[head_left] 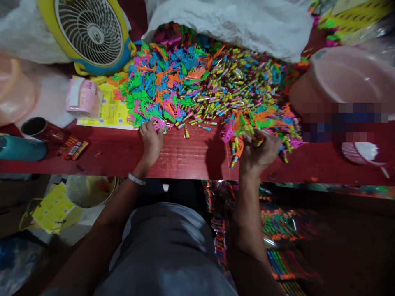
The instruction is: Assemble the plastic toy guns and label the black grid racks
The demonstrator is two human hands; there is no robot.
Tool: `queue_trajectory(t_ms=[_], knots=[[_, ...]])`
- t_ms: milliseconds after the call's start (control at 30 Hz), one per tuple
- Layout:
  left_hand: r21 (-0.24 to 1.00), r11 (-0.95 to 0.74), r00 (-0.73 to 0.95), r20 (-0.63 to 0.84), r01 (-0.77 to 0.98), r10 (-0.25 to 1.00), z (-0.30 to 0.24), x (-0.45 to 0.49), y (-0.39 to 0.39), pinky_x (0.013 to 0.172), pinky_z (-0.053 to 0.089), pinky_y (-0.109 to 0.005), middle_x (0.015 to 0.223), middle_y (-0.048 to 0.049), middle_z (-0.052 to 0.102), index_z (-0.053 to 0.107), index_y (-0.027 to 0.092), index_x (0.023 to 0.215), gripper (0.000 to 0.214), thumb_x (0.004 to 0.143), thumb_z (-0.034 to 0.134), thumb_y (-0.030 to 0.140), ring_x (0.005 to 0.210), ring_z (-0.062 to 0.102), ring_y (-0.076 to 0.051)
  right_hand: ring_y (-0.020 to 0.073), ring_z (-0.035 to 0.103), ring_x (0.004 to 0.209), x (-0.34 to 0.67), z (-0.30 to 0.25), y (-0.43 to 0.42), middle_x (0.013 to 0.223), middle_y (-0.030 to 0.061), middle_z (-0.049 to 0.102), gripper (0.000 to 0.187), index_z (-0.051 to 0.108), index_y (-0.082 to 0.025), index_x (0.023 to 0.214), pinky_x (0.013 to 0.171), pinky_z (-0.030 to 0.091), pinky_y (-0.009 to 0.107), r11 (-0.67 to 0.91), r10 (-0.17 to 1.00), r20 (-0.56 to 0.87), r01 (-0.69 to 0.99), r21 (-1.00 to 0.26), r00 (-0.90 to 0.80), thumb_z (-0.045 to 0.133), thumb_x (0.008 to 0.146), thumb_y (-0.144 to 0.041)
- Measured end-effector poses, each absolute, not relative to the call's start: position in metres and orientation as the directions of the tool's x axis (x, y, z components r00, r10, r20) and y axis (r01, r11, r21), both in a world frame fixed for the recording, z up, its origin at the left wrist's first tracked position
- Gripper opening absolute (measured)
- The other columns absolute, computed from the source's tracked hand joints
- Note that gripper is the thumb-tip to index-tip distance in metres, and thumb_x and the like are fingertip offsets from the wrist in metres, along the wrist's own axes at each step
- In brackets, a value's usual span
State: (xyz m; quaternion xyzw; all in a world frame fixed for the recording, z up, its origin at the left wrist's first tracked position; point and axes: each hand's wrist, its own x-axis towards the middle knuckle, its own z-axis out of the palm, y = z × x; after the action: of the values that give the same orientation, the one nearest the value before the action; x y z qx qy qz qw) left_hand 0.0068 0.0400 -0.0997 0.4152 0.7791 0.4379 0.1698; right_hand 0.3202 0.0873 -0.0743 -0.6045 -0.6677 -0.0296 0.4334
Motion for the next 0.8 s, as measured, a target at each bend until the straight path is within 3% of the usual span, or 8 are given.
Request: queue_trajectory(t_ms=[67,133,300,367,433,567,667,800], knots=[[0.748,0.333,-0.566,0.069,0.574,0.821,-0.101,-0.004,0.049,0.116,0.034,-0.05,0.128,-0.0202,0.06,0.062,0.012,0.117,0.033,0.086,0.073,0.013,0.132,0.05,-0.034,0.027,0.062,0.096,0.316,-0.078,0.087,0.097,0.0101,0.067,0.03,0.071,-0.019,0.107,0.087,0.053,0.047,0.27,0.782,0.611,0.82,-0.504,0.119,0.065,0.089,-0.042],[0.71,0.341,-0.516,0.037,0.616,0.856,-0.103,-0.008,0.049,0.114,0.035,-0.049,0.124,-0.0211,0.064,0.064,0.011,0.114,0.029,0.086,0.071,0.009,0.129,0.052,-0.035,0.0248,0.063,0.093,0.293,-0.09,0.075,0.095,0.0079,0.068,0.022,0.071,-0.02,0.102,0.088,0.054,0.044,0.303,0.857,0.513,0.763,-0.571,0.043,0.066,0.088,-0.036],[0.753,0.326,-0.475,-0.02,0.572,0.88,-0.104,-0.005,0.024,0.102,0.043,-0.044,0.111,-0.0173,0.071,0.068,0.014,0.103,0.014,0.089,0.067,0.016,0.114,0.062,-0.033,0.0238,0.064,0.095,0.217,-0.123,0.042,0.098,0.0094,0.068,0.016,0.071,-0.019,0.101,0.09,0.056,0.041,0.294,0.956,0.24,0.604,-0.741,-0.171,0.065,0.088,-0.026],[0.842,0.334,-0.482,-0.102,0.424,0.87,-0.104,-0.002,0.012,0.091,0.047,-0.039,0.099,-0.011,0.072,0.068,0.018,0.098,0.01,0.09,0.063,0.02,0.101,0.068,-0.029,0.0234,0.064,0.099,0.198,-0.129,0.039,0.105,0.0099,0.066,0.021,0.07,-0.02,0.107,0.094,0.056,0.042,0.285,0.958,0.21,0.573,-0.768,-0.196,0.064,0.087,-0.021],[0.932,0.325,-0.45,-0.223,0.161,0.865,-0.106,0.001,0.0,0.08,0.05,-0.035,0.092,-0.0072,0.073,0.067,0.019,0.098,0.013,0.092,0.061,0.028,0.088,0.07,-0.025,0.023,0.063,0.101,0.187,-0.131,0.041,0.108,0.0102,0.063,0.024,0.07,-0.02,0.107,0.097,0.055,0.042,0.293,0.952,0.181,0.564,-0.772,-0.247,0.064,0.084,-0.015],[0.897,0.28,-0.265,-0.378,-0.342,0.887,-0.108,0.007,-0.017,0.08,0.053,-0.034,0.098,-0.0074,0.076,0.065,0.019,0.107,0.031,0.083,0.071,0.038,0.088,0.072,-0.022,0.0243,0.063,0.105,0.185,-0.128,0.046,0.109,0.0106,0.063,0.017,0.071,-0.02,0.094,0.1,0.053,0.042,0.316,0.933,0.147,0.548,-0.774,-0.329,0.063,0.083,-0.011],[0.839,0.254,-0.194,-0.385,-0.481,0.902,-0.108,0.012,-0.021,0.088,0.054,-0.037,0.102,-0.0082,0.077,0.063,0.019,0.114,0.045,0.075,0.08,0.035,0.094,0.074,-0.023,0.0256,0.064,0.103,0.191,-0.124,0.045,0.104,0.009,0.069,0.008,0.072,-0.022,0.091,0.098,0.053,0.043,0.272,0.949,0.137,0.517,-0.812,-0.284,0.067,0.086,-0.024],[0.807,0.243,-0.126,-0.362,-0.539,0.924,-0.106,0.027,-0.024,0.094,0.054,-0.043,0.105,-0.0093,0.077,0.065,0.019,0.114,0.047,0.073,0.081,0.035,0.101,0.074,-0.026,0.0211,0.066,0.082,0.189,-0.121,0.035,0.092,0.0051,0.074,0.026,0.072,-0.022,0.096,0.082,0.055,0.038,0.039,0.975,-0.035,0.324,-0.945,-0.22,0.071,0.085,-0.046]])
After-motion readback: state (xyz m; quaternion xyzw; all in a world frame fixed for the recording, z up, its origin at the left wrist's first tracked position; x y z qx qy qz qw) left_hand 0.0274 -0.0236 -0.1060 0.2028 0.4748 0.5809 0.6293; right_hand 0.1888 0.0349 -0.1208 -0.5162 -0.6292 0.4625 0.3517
